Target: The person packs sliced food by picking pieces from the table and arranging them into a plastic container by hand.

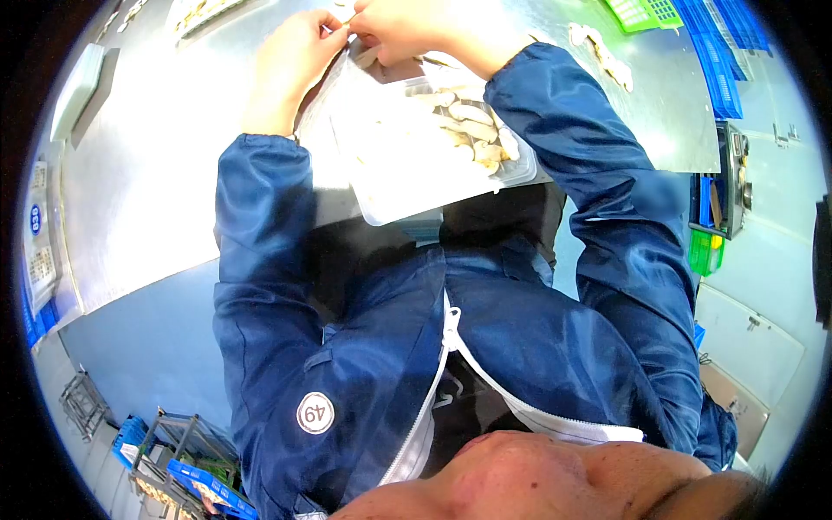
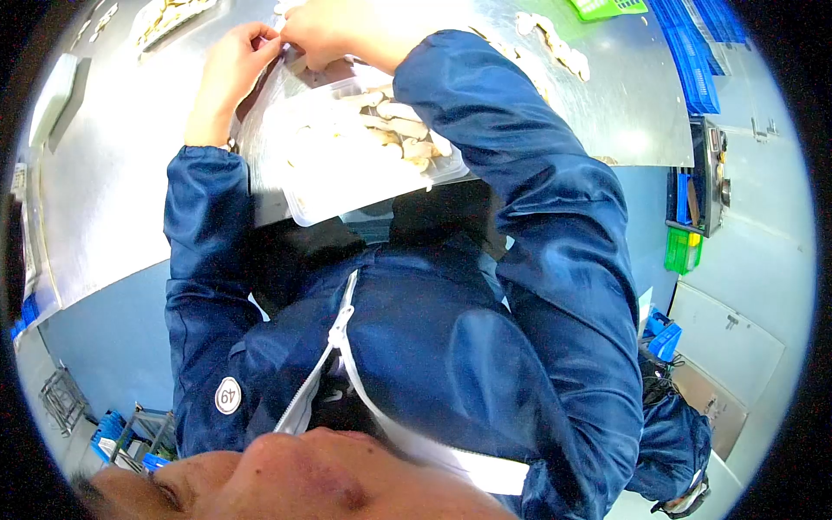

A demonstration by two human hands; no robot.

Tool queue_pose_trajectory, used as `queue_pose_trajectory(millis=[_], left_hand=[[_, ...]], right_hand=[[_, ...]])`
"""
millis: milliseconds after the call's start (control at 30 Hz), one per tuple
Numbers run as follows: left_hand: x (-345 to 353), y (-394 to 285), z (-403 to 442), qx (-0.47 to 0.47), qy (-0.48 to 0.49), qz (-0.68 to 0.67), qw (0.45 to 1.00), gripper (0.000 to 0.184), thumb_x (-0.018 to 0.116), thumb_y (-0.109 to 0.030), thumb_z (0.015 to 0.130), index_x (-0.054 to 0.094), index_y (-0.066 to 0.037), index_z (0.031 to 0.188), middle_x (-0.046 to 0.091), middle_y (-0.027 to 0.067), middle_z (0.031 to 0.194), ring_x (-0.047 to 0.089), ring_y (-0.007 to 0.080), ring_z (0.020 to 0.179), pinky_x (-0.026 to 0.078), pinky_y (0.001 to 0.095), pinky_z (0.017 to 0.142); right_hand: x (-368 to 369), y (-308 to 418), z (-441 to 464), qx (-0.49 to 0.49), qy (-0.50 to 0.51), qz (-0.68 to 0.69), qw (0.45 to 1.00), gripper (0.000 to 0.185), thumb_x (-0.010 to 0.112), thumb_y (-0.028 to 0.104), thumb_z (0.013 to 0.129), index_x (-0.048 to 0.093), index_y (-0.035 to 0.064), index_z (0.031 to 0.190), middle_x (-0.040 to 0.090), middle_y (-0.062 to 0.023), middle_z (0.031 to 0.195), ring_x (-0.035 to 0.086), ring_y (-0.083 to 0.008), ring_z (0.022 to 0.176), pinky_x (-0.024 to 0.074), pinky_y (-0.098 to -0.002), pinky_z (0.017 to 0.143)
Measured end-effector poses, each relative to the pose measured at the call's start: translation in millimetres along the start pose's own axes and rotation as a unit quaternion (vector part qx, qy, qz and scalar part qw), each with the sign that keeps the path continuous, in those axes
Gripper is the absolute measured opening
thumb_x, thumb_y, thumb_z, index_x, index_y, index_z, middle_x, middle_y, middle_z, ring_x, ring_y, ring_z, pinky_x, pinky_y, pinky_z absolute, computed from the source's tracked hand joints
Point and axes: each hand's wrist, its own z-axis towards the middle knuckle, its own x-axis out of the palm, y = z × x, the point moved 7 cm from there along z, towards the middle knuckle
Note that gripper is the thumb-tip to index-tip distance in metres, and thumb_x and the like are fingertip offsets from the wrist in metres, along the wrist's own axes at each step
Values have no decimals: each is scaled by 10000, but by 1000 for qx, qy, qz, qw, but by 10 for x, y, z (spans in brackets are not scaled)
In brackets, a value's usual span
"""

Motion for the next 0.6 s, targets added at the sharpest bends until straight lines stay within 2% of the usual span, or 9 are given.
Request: queue_pose_trajectory(millis=[67,100,200,300,400,433,500,567,600], left_hand=[[-5,-81,-10,-5,14,-13,1000,280,714,-334,897,734,-65,970,692,112,776,664,241,709,508,366,665],[-7,-107,-19,-9,10,-16,1000,275,729,-328,886,726,-60,949,671,101,754,643,233,691,497,368,655],[79,-17,19,-8,15,-25,1000,267,734,-316,878,714,-53,926,677,98,768,650,241,707,505,369,674],[95,-18,31,24,-14,-23,999,258,729,-301,879,706,-47,914,681,105,780,661,262,729,513,376,692],[77,-25,28,42,-35,-5,998,244,720,-284,879,703,-43,909,688,118,801,679,281,765,522,382,718],[80,-16,27,36,-29,-10,999,238,718,-279,879,701,-44,912,691,122,809,683,282,774,523,381,722],[87,3,25,23,-19,-24,999,229,713,-269,879,699,-44,919,696,129,825,691,284,792,524,378,731],[58,6,8,22,-30,-56,998,226,706,-260,881,690,-40,930,698,127,830,691,276,794,524,374,736],[44,-14,9,23,-35,-71,997,224,703,-256,882,685,-38,935,699,126,833,691,272,795,524,372,738]], right_hand=[[-94,46,-132,82,114,23,990,172,690,193,760,758,46,817,721,-199,832,702,-372,789,552,-478,736],[-56,-5,-131,45,71,31,996,190,685,206,745,748,29,769,714,-196,757,698,-369,713,550,-479,678],[-131,25,-250,145,126,38,981,190,679,193,758,741,18,799,705,-206,753,699,-360,716,550,-460,680],[-103,-91,-280,141,87,90,982,215,689,200,782,731,3,858,709,-202,763,699,-338,720,547,-434,678],[-5,-359,-356,181,41,205,961,250,720,206,777,725,1,920,723,-190,808,695,-316,732,543,-412,674],[-50,-378,-393,108,-16,186,976,266,748,213,774,726,1,933,733,-167,855,688,-295,739,542,-387,670],[-192,-424,-644,168,-66,276,944,293,759,211,774,740,6,982,736,-165,866,693,-293,751,547,-389,691],[-326,-307,-1024,183,-158,341,909,333,756,271,785,760,27,1010,740,-178,840,707,-320,749,554,-414,712],[-321,-222,-1198,171,-135,348,912,272,734,226,862,744,45,1065,735,-108,842,699,-221,740,548,-334,683]])
